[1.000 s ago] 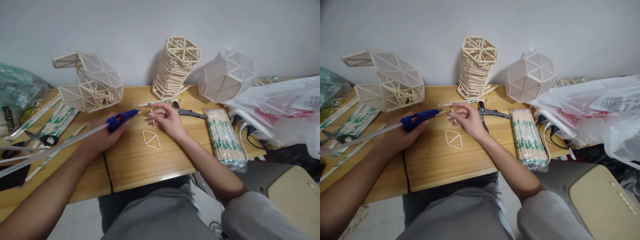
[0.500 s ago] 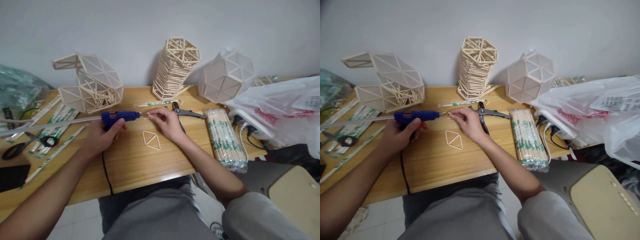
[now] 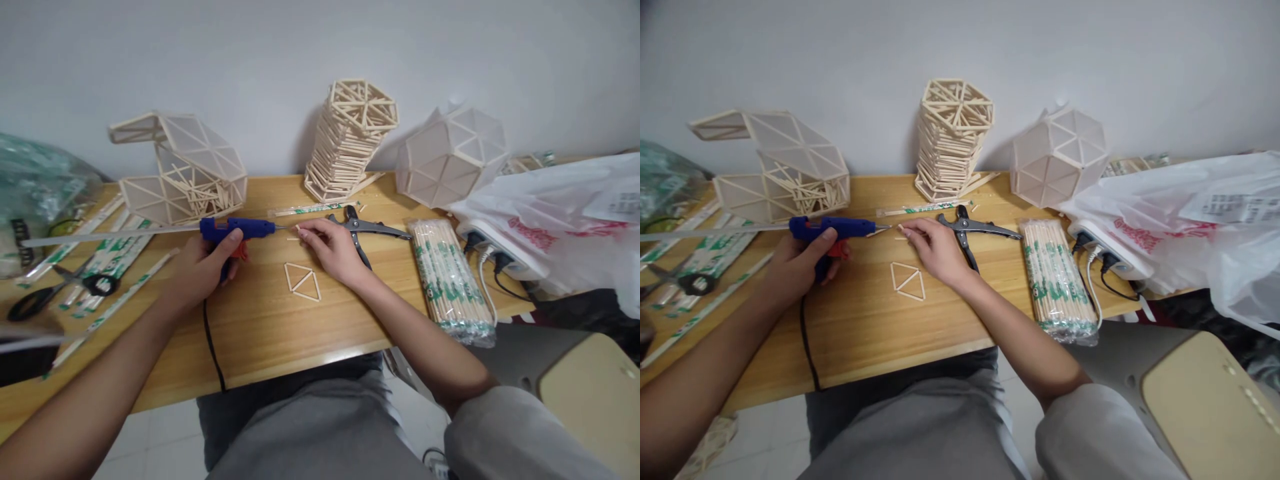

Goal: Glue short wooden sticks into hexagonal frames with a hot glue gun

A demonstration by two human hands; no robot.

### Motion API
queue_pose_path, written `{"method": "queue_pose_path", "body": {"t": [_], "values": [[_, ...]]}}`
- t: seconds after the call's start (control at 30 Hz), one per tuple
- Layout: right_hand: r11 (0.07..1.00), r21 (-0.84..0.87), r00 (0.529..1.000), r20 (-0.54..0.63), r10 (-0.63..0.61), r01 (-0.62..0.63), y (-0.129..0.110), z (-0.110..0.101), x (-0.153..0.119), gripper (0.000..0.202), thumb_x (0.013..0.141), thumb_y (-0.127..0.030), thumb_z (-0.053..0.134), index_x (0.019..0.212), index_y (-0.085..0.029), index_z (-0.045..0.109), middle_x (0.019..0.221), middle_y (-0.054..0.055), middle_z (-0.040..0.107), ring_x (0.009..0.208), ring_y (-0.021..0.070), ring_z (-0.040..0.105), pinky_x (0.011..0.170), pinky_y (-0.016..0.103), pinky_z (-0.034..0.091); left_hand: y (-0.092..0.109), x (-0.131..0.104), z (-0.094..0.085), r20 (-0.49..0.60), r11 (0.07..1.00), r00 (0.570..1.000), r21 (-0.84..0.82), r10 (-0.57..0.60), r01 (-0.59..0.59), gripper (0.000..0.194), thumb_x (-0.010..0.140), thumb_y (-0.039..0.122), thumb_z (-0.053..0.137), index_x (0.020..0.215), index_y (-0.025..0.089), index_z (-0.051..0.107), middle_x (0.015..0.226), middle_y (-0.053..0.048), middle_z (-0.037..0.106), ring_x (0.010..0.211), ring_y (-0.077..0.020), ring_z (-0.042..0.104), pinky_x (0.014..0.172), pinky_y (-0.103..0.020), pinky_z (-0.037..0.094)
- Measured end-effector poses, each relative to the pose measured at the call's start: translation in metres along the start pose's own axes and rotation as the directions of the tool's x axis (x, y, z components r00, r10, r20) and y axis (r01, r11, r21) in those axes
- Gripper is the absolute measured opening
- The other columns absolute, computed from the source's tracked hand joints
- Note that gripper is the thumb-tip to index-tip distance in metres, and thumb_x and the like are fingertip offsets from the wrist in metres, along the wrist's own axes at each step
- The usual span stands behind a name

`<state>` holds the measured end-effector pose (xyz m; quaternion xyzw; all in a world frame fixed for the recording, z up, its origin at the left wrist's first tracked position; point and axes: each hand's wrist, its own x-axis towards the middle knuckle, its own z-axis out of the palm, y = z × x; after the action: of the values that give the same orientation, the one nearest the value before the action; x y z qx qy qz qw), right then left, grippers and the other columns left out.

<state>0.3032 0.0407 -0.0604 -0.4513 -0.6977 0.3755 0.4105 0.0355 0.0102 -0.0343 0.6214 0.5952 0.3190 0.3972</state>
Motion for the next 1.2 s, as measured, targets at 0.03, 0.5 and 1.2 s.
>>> {"method": "queue_pose_path", "body": {"t": [0.03, 0.5, 1.2], "values": [[1.000, -0.001, 1.000, -0.003, 0.000, 0.000, 0.000, 0.000, 0.000, 0.021, 0.106, -0.033, 0.065, 0.110, -0.023, 0.081, 0.105, 0.007, 0.082, 0.098, 0.0219, 0.075, 0.090, 0.035, 0.058, 0.000, 0.000, 0.000, 0.021, 0.998, 0.999, -0.059, -0.026, 0.027, 0.057, 0.105, 0.064, 0.051, 0.073, 0.018, 0.063, 0.051, -0.001, 0.059, 0.043, -0.0132, 0.050, 0.043, -0.029, 0.038], [0.999, 0.031, 0.999, 0.036, 0.009, -0.011, -0.009, 0.002, -0.003, 0.013, 0.102, -0.029, 0.071, 0.105, -0.020, 0.081, 0.098, 0.005, 0.084, 0.085, 0.0191, 0.074, 0.079, 0.032, 0.055, 0.000, 0.000, 0.000, 0.065, 0.974, 0.996, -0.213, -0.064, 0.077, 0.051, 0.101, 0.066, 0.059, 0.081, 0.019, 0.065, 0.056, -0.001, 0.062, 0.045, -0.0126, 0.049, 0.040, -0.028, 0.036], [1.000, 0.026, 1.000, 0.023, 0.009, -0.010, -0.011, 0.002, -0.002, 0.012, 0.101, -0.028, 0.073, 0.104, -0.020, 0.081, 0.098, 0.004, 0.084, 0.083, 0.0174, 0.073, 0.077, 0.029, 0.054, 0.002, -0.002, 0.000, 0.054, 0.975, 0.995, -0.202, -0.078, 0.088, 0.051, 0.102, 0.064, 0.059, 0.077, 0.019, 0.060, 0.056, 0.000, 0.059, 0.045, -0.0112, 0.050, 0.040, -0.024, 0.036]]}}
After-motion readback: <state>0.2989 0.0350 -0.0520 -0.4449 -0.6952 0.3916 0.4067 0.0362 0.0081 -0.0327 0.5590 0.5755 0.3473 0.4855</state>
